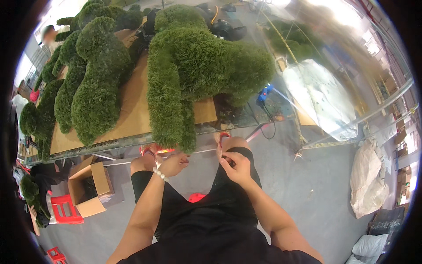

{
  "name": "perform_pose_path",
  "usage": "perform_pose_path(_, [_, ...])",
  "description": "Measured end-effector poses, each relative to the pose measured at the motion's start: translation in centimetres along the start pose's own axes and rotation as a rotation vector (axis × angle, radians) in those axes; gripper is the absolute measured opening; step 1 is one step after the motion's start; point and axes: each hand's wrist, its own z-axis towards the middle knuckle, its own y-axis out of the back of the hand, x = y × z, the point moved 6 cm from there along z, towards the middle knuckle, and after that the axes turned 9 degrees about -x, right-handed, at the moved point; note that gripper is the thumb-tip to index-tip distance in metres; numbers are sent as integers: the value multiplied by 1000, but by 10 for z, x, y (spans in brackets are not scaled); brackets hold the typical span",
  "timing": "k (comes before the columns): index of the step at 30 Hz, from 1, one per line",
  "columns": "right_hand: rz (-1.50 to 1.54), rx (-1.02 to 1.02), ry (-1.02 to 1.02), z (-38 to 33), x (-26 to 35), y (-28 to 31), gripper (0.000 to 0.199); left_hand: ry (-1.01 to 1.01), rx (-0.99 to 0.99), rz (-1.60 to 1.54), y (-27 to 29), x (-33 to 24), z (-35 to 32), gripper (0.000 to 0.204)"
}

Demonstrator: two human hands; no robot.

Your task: Using a hot glue gun to attach and trim green artificial moss onto shaped bases for decorative products.

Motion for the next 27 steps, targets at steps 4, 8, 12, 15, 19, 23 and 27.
perform_pose_path(4, [78,14,-34,-4,-9,5,24,65,9,188,23,-24,-8,42])
perform_pose_path(8, [219,-67,145,26,47,35,30,116,-28,111,24,7,-14,41])
perform_pose_path(12, [364,-285,421,75,169,117,41,138,105,172,0,55,-15,45])
perform_pose_path(15, [397,-750,954,76,259,192,63,143,199,185,-29,50,10,47])
perform_pose_path(19, [614,-420,1057,83,269,226,59,150,229,197,-43,48,23,47])
perform_pose_path(23, [629,-339,1119,92,284,223,59,156,303,403,-36,90,4,52])
perform_pose_path(27, [690,-235,1251,79,281,251,58,200,208,375,-47,77,-4,52])
